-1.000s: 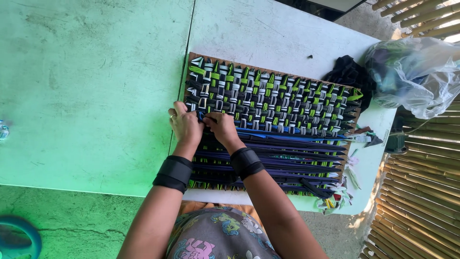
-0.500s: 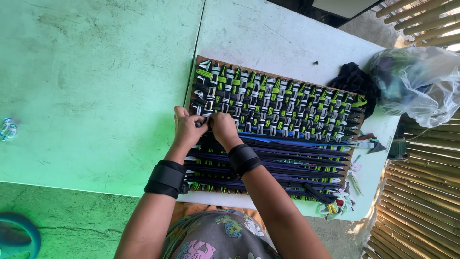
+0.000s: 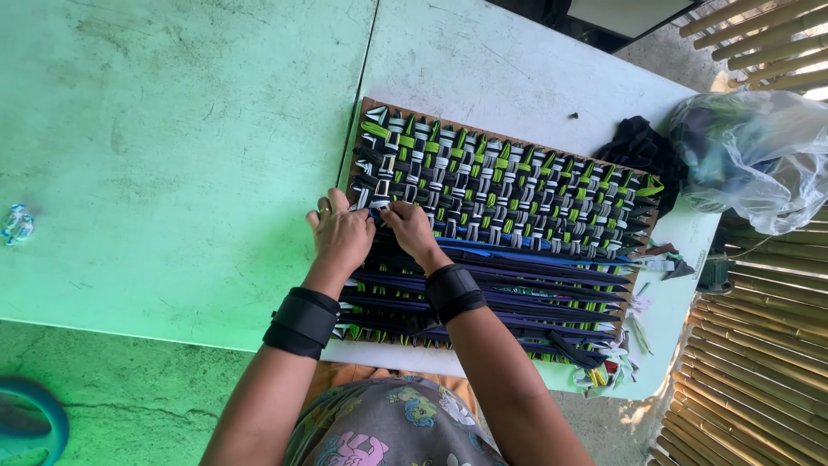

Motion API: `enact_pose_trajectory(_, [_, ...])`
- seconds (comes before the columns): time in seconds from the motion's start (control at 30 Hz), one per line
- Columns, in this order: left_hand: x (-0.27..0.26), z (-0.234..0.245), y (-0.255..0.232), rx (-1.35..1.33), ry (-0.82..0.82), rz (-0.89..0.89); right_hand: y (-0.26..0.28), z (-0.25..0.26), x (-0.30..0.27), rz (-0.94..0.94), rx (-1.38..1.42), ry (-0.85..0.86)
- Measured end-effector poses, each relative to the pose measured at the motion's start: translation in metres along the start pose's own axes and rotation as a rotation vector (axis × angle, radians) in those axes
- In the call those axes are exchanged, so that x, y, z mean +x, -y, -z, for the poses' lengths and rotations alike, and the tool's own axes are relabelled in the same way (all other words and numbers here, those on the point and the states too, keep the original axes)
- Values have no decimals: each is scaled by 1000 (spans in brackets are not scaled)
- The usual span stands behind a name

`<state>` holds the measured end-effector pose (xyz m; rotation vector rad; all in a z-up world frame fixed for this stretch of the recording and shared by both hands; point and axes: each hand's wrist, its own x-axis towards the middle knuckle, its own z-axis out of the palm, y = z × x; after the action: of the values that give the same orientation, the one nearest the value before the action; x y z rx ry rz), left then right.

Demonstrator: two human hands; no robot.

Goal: Weaving a rug using colorful strips of material on a wooden frame.

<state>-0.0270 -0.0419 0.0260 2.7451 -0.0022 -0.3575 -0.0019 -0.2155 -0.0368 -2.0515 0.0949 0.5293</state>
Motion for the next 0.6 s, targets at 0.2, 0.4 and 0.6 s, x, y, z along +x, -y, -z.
enact_pose_trajectory(0.2, [10, -25, 6, -230, -16, 76, -13, -1, 0, 59, 86, 17])
enact_pose_trajectory(0.4, [6, 12, -9, -210, -189, 71, 12, 9, -14, 186, -158, -65])
enact_pose_trajectory(0.6, [9, 6, 5, -624, -201, 109, 61, 38, -36, 72, 171, -235])
